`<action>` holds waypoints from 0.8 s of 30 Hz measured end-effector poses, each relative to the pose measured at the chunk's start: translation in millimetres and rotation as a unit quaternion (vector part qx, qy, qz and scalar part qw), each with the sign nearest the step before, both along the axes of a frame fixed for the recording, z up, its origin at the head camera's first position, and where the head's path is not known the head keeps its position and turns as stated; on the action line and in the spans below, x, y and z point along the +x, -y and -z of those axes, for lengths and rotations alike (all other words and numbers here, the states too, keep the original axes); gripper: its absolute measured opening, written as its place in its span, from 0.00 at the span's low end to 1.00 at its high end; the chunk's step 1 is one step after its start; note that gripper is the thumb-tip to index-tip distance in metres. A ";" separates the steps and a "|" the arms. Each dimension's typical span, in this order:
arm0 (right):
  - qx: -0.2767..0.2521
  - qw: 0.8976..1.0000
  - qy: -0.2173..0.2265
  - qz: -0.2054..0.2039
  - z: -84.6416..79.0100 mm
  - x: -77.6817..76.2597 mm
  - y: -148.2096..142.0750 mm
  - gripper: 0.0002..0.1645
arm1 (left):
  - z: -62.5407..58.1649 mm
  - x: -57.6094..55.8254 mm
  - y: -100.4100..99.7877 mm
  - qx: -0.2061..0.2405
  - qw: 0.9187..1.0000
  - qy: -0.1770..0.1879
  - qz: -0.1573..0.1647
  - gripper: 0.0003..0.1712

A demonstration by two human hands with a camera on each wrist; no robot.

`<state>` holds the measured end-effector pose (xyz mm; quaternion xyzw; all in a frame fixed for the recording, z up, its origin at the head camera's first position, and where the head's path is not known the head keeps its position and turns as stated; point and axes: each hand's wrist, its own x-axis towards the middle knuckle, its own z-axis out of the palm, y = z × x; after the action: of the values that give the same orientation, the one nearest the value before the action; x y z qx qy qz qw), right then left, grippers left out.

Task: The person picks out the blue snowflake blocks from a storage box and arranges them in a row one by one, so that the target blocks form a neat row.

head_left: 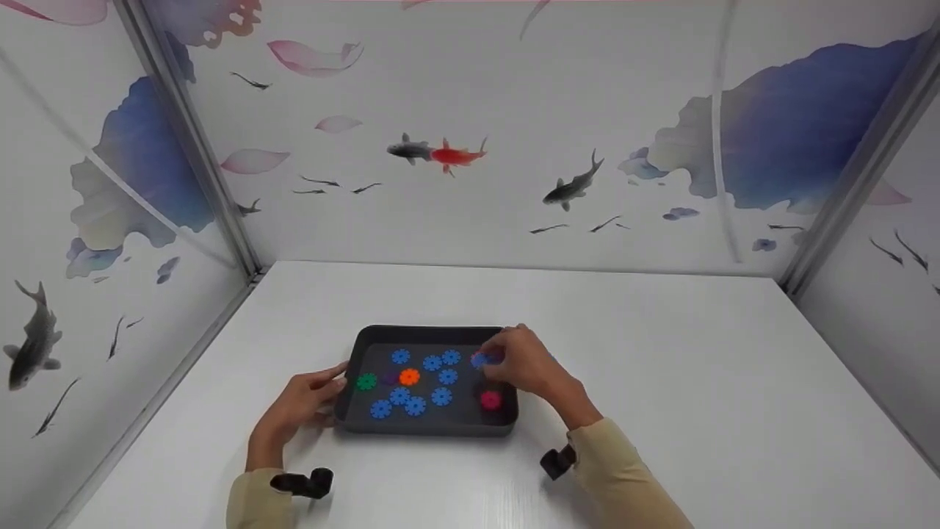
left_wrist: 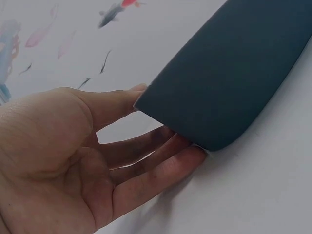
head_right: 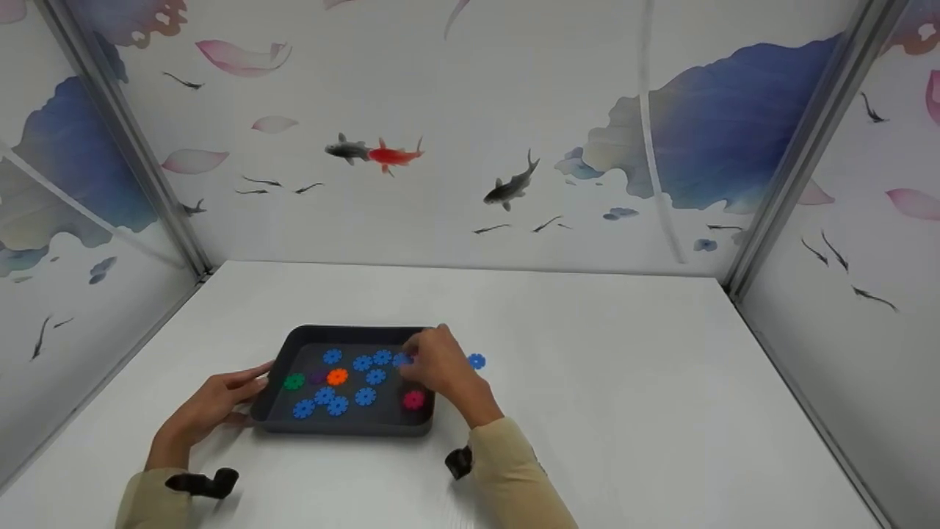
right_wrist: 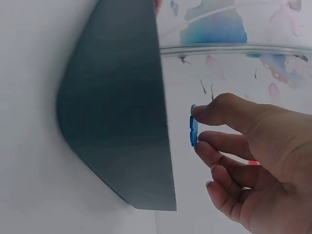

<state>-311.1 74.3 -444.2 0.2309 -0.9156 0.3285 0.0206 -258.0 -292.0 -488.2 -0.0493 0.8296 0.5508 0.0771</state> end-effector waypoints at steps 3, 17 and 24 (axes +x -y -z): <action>-0.018 1.000 0.008 0.013 -4.3 -2.6 -8.1 0.14 | -0.3 0.2 -0.1 0.003 1.000 -0.003 0.000 0.27; -0.024 0.995 0.009 0.099 -5.7 -20.8 -57.0 0.20 | -0.8 0.9 0.4 0.010 1.000 -0.001 -0.001 0.27; -0.025 0.991 0.036 0.125 8.3 -34.0 -78.1 0.19 | -0.8 2.2 -0.1 0.014 1.000 -0.001 -0.001 0.26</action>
<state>-345.1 152.5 -452.5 0.1018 -0.9291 0.3541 0.0338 -255.8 -292.0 -487.4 -0.0487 0.8215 0.5629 0.0768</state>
